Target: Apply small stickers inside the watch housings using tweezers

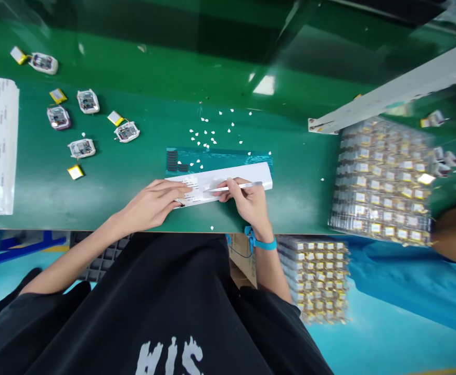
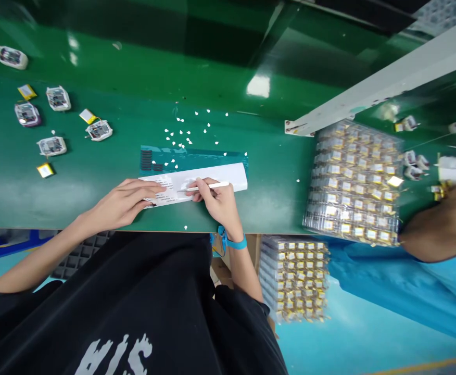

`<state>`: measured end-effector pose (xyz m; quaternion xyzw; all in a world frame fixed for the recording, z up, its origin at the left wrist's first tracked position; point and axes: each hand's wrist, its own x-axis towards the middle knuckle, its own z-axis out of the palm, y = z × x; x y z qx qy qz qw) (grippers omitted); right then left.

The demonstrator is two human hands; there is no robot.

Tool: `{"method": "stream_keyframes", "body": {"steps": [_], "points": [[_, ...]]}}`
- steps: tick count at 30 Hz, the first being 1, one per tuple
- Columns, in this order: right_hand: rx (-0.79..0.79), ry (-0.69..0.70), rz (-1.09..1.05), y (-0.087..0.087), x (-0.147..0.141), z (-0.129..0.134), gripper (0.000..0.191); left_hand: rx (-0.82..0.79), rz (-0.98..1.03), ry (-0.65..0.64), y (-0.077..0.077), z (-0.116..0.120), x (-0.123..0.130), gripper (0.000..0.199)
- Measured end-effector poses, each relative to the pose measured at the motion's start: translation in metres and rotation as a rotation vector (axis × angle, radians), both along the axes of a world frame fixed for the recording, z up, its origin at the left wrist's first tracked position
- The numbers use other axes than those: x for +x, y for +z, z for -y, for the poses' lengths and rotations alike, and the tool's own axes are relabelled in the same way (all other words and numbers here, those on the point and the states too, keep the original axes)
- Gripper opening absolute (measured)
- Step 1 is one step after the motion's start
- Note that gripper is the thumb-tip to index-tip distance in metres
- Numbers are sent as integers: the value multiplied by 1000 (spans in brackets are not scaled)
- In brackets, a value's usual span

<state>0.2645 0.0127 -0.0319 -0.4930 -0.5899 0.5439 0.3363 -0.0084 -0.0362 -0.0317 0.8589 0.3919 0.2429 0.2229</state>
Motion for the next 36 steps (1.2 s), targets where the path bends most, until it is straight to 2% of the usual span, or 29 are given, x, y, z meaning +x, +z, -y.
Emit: {"method": "stream_keyframes", "body": {"steps": [6, 9, 12, 14, 17, 19, 21, 23, 25, 28, 32, 36], "points": [[5, 58, -14, -2, -1, -3, 48, -20, 6, 10, 0, 1, 1, 26], [-55, 79, -71, -1, 3, -6, 48, -27, 3, 12, -2, 0, 2, 25], [-115, 40, -166, 1, 6, -7, 45, -31, 5, 20, -5, 0, 2, 23], [-100, -13, -218, 2, 7, -7, 44, -11, 35, 18, -4, 2, 1, 23], [3, -89, -268, 11, 3, -7, 38, 49, 171, 31, 10, 4, 1, 22], [111, -136, -299, 24, -6, -9, 31, 63, 269, 106, 26, 1, 3, 18], [217, -172, -340, 40, -20, -16, 26, 3, 348, 225, 40, -11, 5, 14], [286, -198, -386, 53, -36, -27, 26, -148, 449, 318, 47, -31, 8, 14], [314, -209, -359, 60, -52, -40, 31, -336, 561, 348, 44, -53, 8, 16], [294, -174, -261, 54, -69, -53, 43, -517, 681, 331, 33, -74, 4, 29], [258, -57, -199, 38, -75, -53, 46, -606, 710, 257, 29, -69, -1, 42], [239, -15, -217, 34, -75, -47, 43, -638, 721, 256, 35, -57, 1, 42]]}}
